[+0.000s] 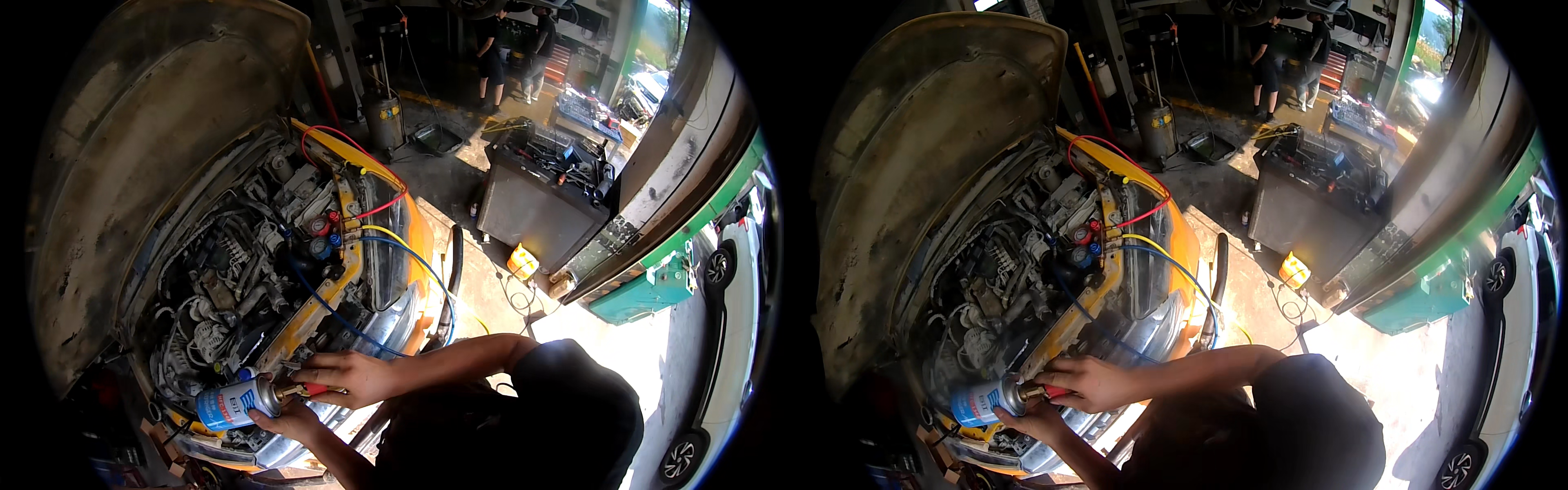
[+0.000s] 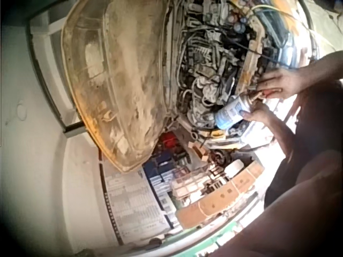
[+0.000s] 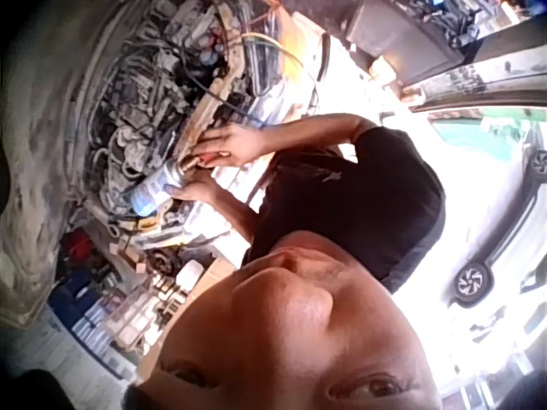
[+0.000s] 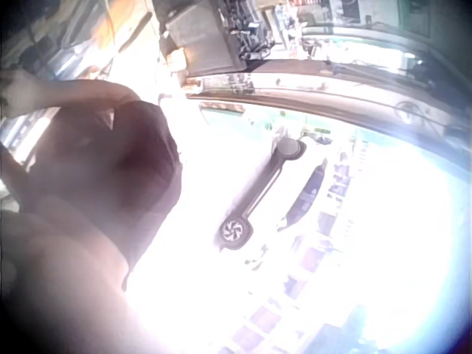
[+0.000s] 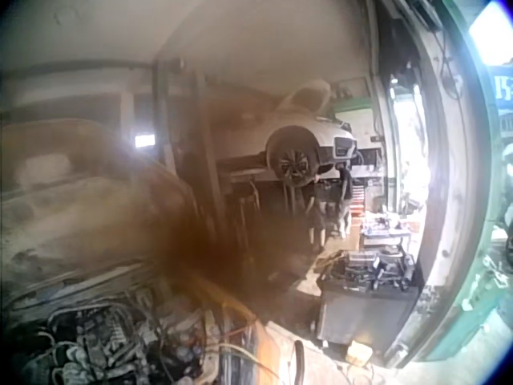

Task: The person connects a refrigerant can to a manifold gauge set attached to a yellow car's engine bay. They operate a blue compressor unit and repeatedly open and close valves on the gauge set while monitoring the gauges. The person shakes the can and adjusts the setup throughout the process.

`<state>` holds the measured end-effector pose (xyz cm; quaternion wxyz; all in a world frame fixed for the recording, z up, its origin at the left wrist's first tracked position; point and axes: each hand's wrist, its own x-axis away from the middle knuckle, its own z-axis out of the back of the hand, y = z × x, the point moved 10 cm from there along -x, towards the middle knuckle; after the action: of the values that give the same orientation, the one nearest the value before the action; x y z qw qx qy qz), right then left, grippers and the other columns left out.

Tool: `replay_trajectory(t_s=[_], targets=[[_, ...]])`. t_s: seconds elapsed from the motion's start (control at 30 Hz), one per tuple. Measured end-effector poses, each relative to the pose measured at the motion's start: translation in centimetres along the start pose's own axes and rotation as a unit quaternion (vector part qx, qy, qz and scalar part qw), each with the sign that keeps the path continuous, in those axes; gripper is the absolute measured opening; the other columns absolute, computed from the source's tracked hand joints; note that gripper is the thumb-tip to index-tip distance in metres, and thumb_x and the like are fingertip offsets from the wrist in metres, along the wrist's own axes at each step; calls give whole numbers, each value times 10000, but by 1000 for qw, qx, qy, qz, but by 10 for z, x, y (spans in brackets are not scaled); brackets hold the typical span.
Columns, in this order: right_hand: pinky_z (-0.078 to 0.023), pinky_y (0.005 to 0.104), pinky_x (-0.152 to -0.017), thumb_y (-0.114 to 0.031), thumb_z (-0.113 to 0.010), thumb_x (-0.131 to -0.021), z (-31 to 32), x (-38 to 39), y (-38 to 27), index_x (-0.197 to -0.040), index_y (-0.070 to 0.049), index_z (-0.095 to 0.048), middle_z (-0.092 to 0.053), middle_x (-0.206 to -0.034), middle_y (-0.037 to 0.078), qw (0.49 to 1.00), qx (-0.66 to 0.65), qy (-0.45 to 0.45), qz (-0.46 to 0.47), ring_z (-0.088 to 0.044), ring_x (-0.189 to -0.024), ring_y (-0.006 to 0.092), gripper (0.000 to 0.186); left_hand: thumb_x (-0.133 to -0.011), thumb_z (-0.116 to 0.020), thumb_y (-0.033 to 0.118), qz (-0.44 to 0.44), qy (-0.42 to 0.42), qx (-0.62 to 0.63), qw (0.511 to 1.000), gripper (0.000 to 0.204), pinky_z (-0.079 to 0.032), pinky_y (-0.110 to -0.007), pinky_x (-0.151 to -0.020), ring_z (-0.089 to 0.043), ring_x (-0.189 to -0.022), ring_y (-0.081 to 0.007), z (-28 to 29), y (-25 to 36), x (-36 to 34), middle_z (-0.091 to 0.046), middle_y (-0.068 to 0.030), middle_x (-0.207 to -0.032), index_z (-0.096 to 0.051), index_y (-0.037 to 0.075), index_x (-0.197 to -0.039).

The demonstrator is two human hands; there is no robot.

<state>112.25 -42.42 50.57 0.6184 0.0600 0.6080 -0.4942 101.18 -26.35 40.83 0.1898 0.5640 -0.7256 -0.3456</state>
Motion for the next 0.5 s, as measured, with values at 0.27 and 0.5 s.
replay_trajectory(t_s=[0.27,0.5], targets=[[-504,299,-583,-270,-650,-842,-45,35,51,-1163,2,-496,-609,-851,108,818,-335,-189,-428,-634,-708,207,449,-837,-509,489,36,-12,14,999,663,-409,-388,-948,-540,-1038,-279,1,-6,-2,-525,-175,-1159,-416,-44,-1221],[-483,286,-551,-279,-675,-816,-77,57,64,-1187,3,-504,-595,-788,114,728,-504,-127,-446,-601,-654,182,496,-827,-521,487,-6,108,-38,993,648,-425,-374,-906,-531,-1043,-276,15,10,3,-513,-174,-1178,-441,-37,-1200]])
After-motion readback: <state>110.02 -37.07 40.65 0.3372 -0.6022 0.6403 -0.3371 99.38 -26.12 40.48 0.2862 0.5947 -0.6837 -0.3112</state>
